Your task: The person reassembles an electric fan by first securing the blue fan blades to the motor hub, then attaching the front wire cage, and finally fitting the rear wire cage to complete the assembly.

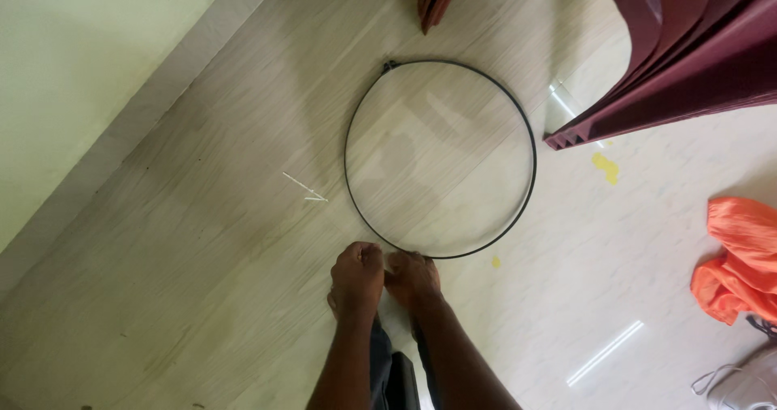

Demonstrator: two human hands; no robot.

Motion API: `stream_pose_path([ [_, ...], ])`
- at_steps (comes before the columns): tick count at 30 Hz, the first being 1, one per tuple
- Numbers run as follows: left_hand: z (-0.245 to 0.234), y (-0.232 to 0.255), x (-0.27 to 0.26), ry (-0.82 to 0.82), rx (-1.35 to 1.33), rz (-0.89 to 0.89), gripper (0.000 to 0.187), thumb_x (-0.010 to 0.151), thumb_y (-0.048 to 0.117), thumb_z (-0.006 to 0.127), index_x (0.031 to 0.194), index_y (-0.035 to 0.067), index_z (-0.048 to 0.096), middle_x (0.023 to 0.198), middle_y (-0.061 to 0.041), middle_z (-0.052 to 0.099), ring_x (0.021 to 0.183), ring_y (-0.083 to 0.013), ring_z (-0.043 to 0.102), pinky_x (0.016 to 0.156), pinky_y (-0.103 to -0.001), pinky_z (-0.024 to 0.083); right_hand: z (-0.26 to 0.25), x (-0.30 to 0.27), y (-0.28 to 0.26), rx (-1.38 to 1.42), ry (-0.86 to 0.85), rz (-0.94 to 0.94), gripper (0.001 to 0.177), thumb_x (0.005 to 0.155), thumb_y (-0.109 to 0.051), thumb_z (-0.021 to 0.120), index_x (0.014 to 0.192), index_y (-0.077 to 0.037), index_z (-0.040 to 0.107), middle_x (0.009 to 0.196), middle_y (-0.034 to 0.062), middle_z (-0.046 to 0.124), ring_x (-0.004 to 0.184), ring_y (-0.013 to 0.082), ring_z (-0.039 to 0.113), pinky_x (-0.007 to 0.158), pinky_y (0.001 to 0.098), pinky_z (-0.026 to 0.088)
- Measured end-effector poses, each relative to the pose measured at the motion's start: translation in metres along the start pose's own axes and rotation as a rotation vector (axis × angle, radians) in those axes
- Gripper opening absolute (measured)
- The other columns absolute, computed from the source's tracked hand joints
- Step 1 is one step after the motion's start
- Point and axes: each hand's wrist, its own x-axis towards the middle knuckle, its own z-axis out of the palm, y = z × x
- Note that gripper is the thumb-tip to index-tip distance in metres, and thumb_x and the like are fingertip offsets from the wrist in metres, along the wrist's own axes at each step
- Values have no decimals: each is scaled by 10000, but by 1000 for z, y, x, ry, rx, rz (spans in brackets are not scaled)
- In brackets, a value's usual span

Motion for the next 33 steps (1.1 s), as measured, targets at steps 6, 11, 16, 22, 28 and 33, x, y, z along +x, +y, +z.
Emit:
stream_pose_path([
  [6, 29, -21, 53, 55, -198, 217, 303, 917, 285, 570, 1007, 74, 768, 991, -144, 764, 931, -334, 729, 843, -420, 561, -33, -5, -34, 17, -101, 131, 617, 885, -411, 692, 1453, -276, 493, 1597, 49, 346, 1465, 270, 366, 1188, 464, 337],
  [11, 61, -52, 99, -17, -264, 193, 312, 936, 204, 502, 1022, 33, 748, 964, -179, 773, 916, -343, 741, 856, -424, 562, -35, -1, -43, -107, -153, 91, 605, 905, -384, 666, 1476, -317, 477, 1689, 39, 171, 1543, 241, 237, 1208, 508, 312],
  [16, 79, -71, 117, 5, -220, 303, 347, 1013, 251, 483, 1155, 40, 718, 1159, -200, 712, 1083, -378, 656, 941, -435, 498, -21, 10, -37, -184, -234, 87, 586, 966, -425, 581, 1511, -279, 423, 1711, 39, 97, 1566, 251, 160, 1222, 536, 257],
  [22, 91, -61, 120, -170, -302, 165, 374, 1026, 288, 475, 1214, 53, 696, 1141, -228, 744, 1084, -365, 696, 962, -417, 521, -7, 23, -24, -160, -213, 96, 745, 931, -489, 592, 1577, -247, 310, 1692, 60, 132, 1548, 286, 185, 1221, 526, 258],
  [28, 111, -54, 131, -150, -310, 317, 375, 1016, 281, 481, 1236, 54, 683, 1159, -205, 724, 1067, -327, 681, 951, -409, 504, -12, 27, -16, -141, -221, 56, 738, 920, -529, 615, 1544, -236, 351, 1661, 71, 187, 1522, 311, 222, 1200, 528, 287],
  [33, 119, -59, 133, -166, -233, 277, 393, 1038, 287, 451, 1208, 34, 698, 1146, -218, 718, 1045, -364, 667, 937, -420, 510, -19, 23, -28, -108, -245, 72, 695, 930, -507, 611, 1519, -210, 391, 1613, 86, 290, 1469, 340, 309, 1172, 538, 338],
])
